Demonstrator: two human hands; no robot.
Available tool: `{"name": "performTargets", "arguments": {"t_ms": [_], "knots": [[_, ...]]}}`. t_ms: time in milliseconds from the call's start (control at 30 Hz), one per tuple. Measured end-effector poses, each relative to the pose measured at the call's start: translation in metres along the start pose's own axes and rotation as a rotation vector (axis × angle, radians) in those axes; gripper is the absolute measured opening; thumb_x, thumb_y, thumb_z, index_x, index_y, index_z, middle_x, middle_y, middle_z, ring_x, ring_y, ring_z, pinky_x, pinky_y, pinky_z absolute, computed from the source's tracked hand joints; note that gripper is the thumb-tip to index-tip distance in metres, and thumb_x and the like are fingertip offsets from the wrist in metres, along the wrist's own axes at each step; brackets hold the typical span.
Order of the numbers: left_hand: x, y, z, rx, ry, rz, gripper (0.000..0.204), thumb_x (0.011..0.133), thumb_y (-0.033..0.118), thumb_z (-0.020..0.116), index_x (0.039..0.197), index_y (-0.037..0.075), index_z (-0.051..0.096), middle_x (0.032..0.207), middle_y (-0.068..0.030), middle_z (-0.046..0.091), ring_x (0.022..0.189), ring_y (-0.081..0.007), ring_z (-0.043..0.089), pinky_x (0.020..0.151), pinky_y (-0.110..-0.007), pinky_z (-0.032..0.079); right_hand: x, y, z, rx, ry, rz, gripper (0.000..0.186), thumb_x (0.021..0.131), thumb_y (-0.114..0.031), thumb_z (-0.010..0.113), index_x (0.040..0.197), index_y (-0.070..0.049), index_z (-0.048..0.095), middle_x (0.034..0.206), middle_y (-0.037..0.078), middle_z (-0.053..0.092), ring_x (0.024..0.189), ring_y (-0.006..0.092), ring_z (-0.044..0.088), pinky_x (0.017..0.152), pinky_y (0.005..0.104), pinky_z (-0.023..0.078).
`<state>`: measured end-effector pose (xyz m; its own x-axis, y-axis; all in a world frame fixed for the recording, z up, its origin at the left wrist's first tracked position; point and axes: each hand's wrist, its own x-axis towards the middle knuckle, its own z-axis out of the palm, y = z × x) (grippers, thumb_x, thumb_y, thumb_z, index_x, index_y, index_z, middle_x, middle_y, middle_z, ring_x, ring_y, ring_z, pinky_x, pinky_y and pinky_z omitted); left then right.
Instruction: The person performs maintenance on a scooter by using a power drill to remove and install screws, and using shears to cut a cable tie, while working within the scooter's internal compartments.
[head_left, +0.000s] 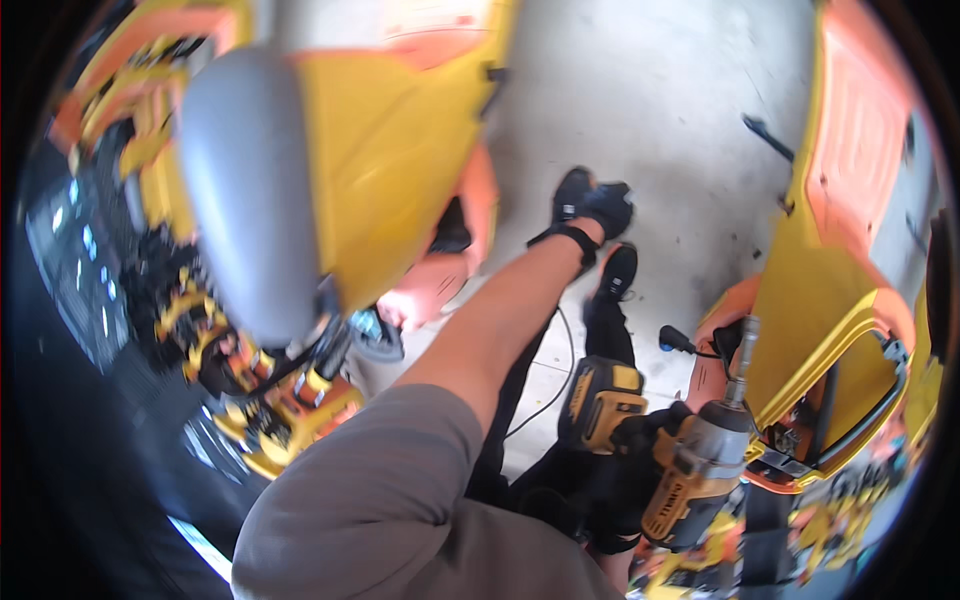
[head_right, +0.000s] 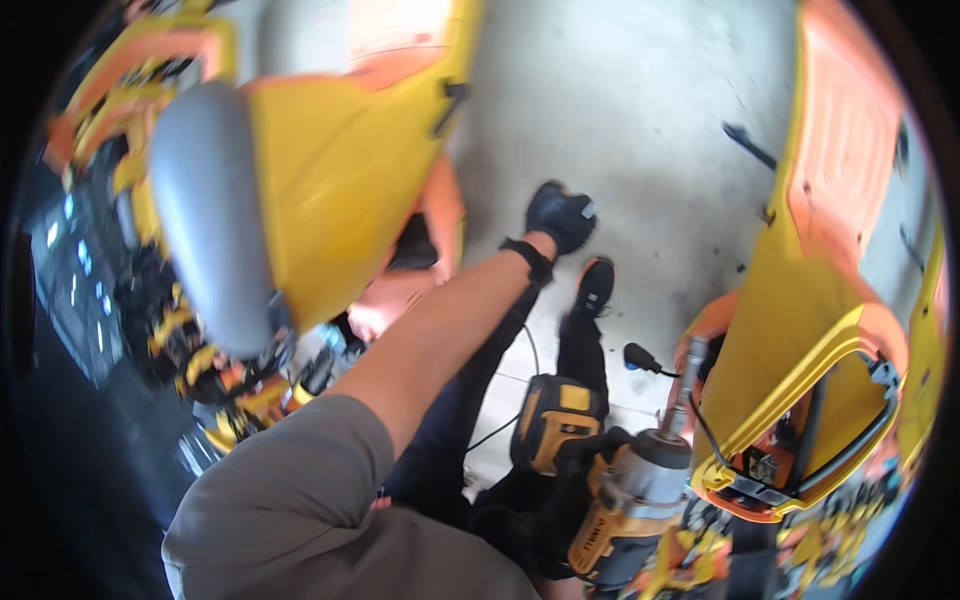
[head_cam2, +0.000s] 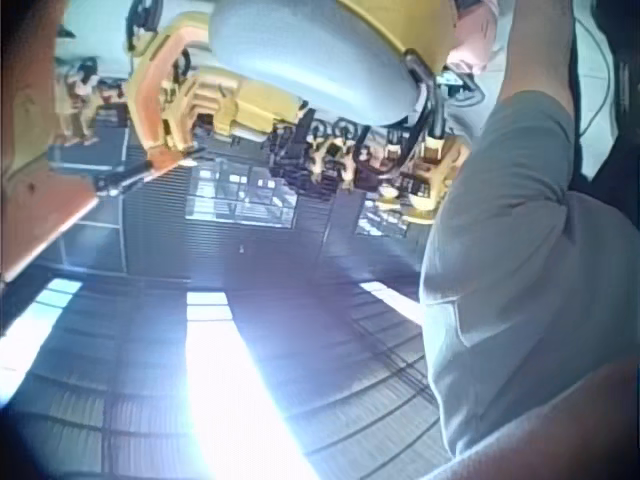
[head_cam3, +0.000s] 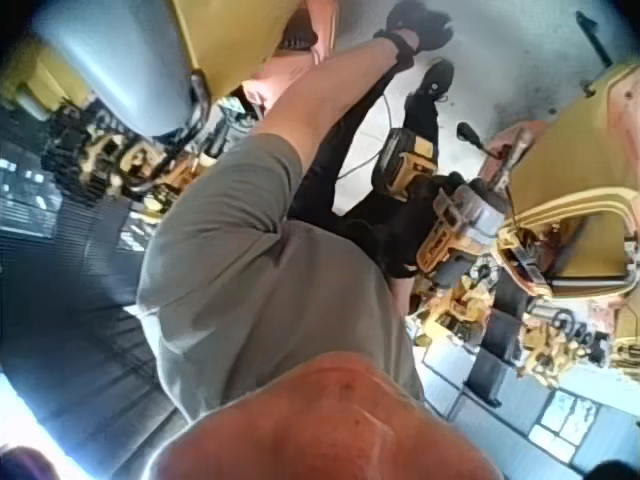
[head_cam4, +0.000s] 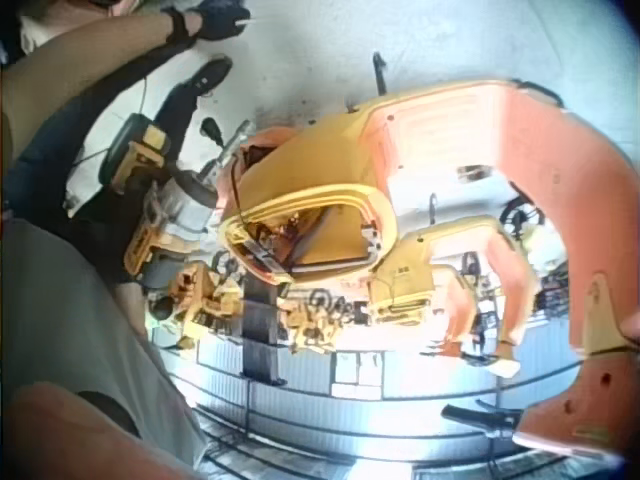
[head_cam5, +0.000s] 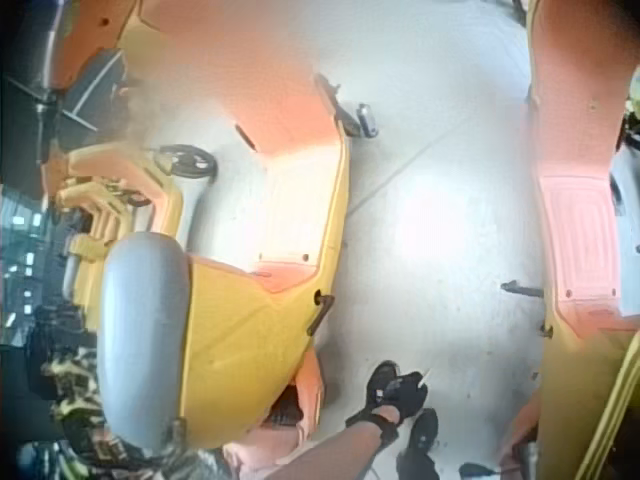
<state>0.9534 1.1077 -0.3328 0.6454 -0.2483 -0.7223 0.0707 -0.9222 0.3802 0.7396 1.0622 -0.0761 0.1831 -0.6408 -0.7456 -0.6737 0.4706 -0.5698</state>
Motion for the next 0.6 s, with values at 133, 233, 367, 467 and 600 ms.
{"name": "performTargets", "arguments": {"t_ms": [133,233,367,467,600], "knots": [[-0.042,-0.073,-0.021,-0.177,-0.044,0.276,0.022,0.074,0.025,0.06,0.076,0.004,0.057,0.071,-0.0188,0.062,0.069,-0.0346,0.061,0.063,-0.041,0.048,-0.041,-0.005,0.042,0.086,-0.121,-0.135,0.031,0.082,-0.004,0.056,0.112,-0.003,0.049,0.1,0.005,0.054,0.091,0.0153,0.053,0.079,0.0292,0.045],[-0.138,-0.1,-0.05,-0.346,-0.047,0.152,0.024,0.075,0.026,0.058,0.079,0.003,0.059,0.073,-0.0205,0.062,0.072,-0.0377,0.061,0.065,-0.042,0.048,-0.085,-0.019,0.038,-0.346,-0.2,-0.369,0.032,0.08,0.001,0.057,0.109,-0.005,0.047,0.095,0.002,0.052,0.089,0.0152,0.053,0.075,0.0258,0.045],[-0.234,-0.149,-0.053,-0.496,0.187,0.02,0.025,0.079,0.026,0.053,0.087,0.004,0.06,0.083,-0.021,0.062,0.084,-0.037,0.06,0.074,-0.044,0.047,-0.1,-0.032,0.013,-0.146,-0.486,-0.584,0.037,0.082,0.001,0.055,0.118,-0.001,0.046,0.101,0.007,0.055,0.093,0.0168,0.054,0.08,0.0277,0.045],[-0.326,-0.169,-0.112,-0.684,0.216,-0.322,0.026,0.078,0.027,0.054,0.084,0.002,0.061,0.082,-0.0192,0.063,0.086,-0.0363,0.06,0.076,-0.042,0.047,-0.096,-0.026,-0.014,-0.198,-0.577,-0.555,0.037,0.084,-0.001,0.056,0.119,0.0,0.046,0.106,0.008,0.055,0.095,0.0172,0.054,0.082,0.0292,0.045],[-0.376,-0.281,-0.082,-1.108,0.434,-0.545,0.027,0.074,0.028,0.06,0.072,0.001,0.061,0.064,-0.0117,0.061,0.055,-0.0255,0.06,0.051,-0.035,0.05,-0.122,-0.056,-0.008,-0.3,-0.829,-0.811,0.031,0.084,-0.005,0.058,0.113,0.0,0.051,0.113,0.007,0.053,0.1,0.0177,0.053,0.085,0.0287,0.044]]}}
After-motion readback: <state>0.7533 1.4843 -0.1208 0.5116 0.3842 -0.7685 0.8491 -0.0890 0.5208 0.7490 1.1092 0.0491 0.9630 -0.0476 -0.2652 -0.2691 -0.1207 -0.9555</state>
